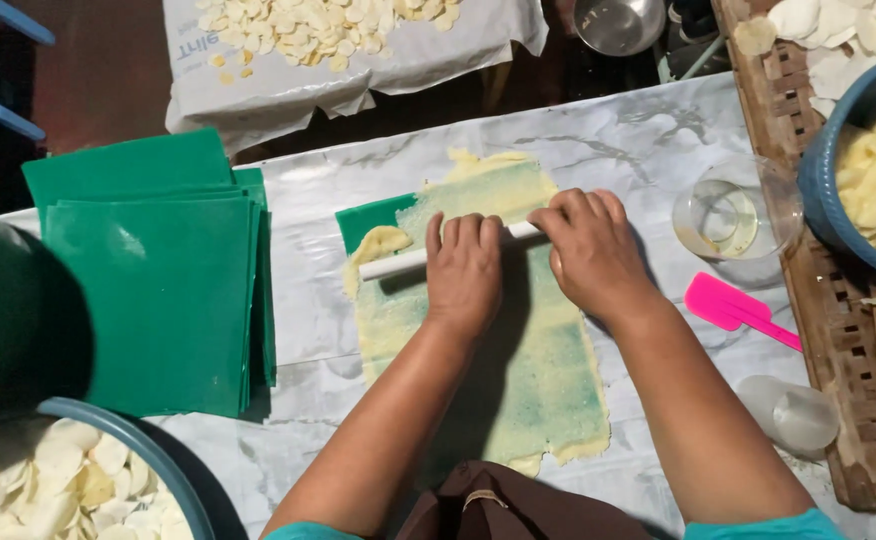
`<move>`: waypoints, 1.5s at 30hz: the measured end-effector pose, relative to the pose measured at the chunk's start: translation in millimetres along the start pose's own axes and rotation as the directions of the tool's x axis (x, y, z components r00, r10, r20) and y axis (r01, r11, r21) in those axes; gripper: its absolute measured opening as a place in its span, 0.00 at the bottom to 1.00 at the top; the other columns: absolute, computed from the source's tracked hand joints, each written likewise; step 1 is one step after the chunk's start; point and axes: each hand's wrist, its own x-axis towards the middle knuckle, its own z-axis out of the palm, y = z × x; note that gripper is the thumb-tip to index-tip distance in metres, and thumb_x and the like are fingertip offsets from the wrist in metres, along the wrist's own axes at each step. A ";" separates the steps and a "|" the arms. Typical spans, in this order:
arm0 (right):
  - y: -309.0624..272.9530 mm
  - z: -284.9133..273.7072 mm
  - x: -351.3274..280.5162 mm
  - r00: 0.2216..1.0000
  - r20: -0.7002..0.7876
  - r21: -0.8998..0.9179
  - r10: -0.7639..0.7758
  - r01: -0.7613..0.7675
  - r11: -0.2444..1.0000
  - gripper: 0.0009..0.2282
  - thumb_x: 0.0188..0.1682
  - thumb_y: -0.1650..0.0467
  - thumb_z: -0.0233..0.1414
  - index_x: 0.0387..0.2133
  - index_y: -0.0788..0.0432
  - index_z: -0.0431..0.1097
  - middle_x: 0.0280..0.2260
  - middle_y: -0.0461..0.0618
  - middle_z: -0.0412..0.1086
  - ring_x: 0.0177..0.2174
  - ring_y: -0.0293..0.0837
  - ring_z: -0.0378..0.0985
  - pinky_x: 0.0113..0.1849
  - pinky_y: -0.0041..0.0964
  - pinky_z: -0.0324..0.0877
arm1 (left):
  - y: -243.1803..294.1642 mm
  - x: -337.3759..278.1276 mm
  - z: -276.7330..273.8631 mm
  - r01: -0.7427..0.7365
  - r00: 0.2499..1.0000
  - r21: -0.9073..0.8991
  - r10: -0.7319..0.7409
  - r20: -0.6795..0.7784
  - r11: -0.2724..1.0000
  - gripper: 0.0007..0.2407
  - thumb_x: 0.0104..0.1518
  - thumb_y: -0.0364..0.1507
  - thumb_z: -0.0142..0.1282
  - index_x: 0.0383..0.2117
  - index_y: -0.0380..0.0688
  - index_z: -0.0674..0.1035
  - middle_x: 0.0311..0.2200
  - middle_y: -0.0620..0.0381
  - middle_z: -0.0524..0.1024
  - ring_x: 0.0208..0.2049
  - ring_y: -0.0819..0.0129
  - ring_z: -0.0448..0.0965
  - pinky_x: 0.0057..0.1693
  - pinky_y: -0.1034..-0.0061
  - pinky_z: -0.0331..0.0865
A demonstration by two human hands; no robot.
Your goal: Rolling out small pieces of dough into thin sheets using a rolling pin on a mat.
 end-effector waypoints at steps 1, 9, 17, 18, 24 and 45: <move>-1.3 -5.1 -1.7 1.000 0.015 0.001 0.013 -0.014 1.000 0.18 0.40 0.70 0.56 0.46 0.45 0.68 0.46 0.42 0.62 0.44 0.44 0.71 0.54 0.50 0.63 | 2.2 -0.3 -3.7 -0.036 0.999 -0.024 0.035 -0.037 0.999 0.08 0.58 0.30 0.50 0.42 0.47 0.74 0.35 0.55 0.69 0.42 0.57 0.73 0.63 0.55 0.62; -62.5 21.7 37.8 0.989 -0.081 0.112 -0.125 0.133 0.985 0.13 0.55 0.66 0.48 0.53 0.38 0.70 0.37 0.40 0.66 0.41 0.42 0.72 0.49 0.42 0.62 | -85.2 -23.5 -62.5 0.052 0.998 -0.049 -0.054 -0.036 0.997 0.17 0.51 0.40 0.66 0.47 0.57 0.79 0.44 0.58 0.74 0.44 0.58 0.77 0.49 0.64 0.72; -102.6 16.3 59.7 0.977 0.214 0.224 0.007 -0.056 0.973 0.25 0.60 0.62 0.42 0.71 0.52 0.51 0.73 0.56 0.43 0.70 0.53 0.44 0.63 0.60 0.43 | -139.3 -30.5 -89.6 0.339 0.920 0.052 -0.342 0.189 0.939 0.23 0.72 0.39 0.34 0.66 0.35 0.67 0.69 0.37 0.59 0.72 0.44 0.53 0.72 0.54 0.46; -105.3 18.1 56.1 0.975 0.222 0.182 0.030 -0.072 0.981 0.26 0.60 0.60 0.40 0.71 0.53 0.49 0.73 0.55 0.42 0.70 0.51 0.43 0.63 0.67 0.37 | -135.8 -34.1 -90.8 0.380 0.888 0.088 -0.390 0.244 0.921 0.24 0.72 0.40 0.32 0.68 0.38 0.65 0.71 0.39 0.56 0.73 0.45 0.50 0.72 0.55 0.45; -113.8 28.2 80.9 0.950 0.258 0.081 0.174 -0.201 0.976 0.29 0.62 0.53 0.30 0.72 0.56 0.47 0.73 0.54 0.42 0.71 0.49 0.39 0.62 0.76 0.20 | -145.9 -28.0 -75.9 0.409 0.874 0.134 -0.430 0.226 0.903 0.24 0.71 0.39 0.32 0.69 0.40 0.64 0.72 0.42 0.53 0.73 0.46 0.48 0.71 0.56 0.50; -123.5 13.3 116.0 0.862 0.425 -0.046 0.276 -0.284 0.958 0.33 0.58 0.50 0.20 0.72 0.53 0.31 0.73 0.44 0.25 0.70 0.41 0.21 0.61 0.71 0.15 | -167.4 -12.7 -58.1 0.403 0.885 0.161 -0.428 0.182 0.901 0.25 0.71 0.39 0.33 0.71 0.40 0.60 0.73 0.47 0.47 0.74 0.50 0.44 0.74 0.54 0.43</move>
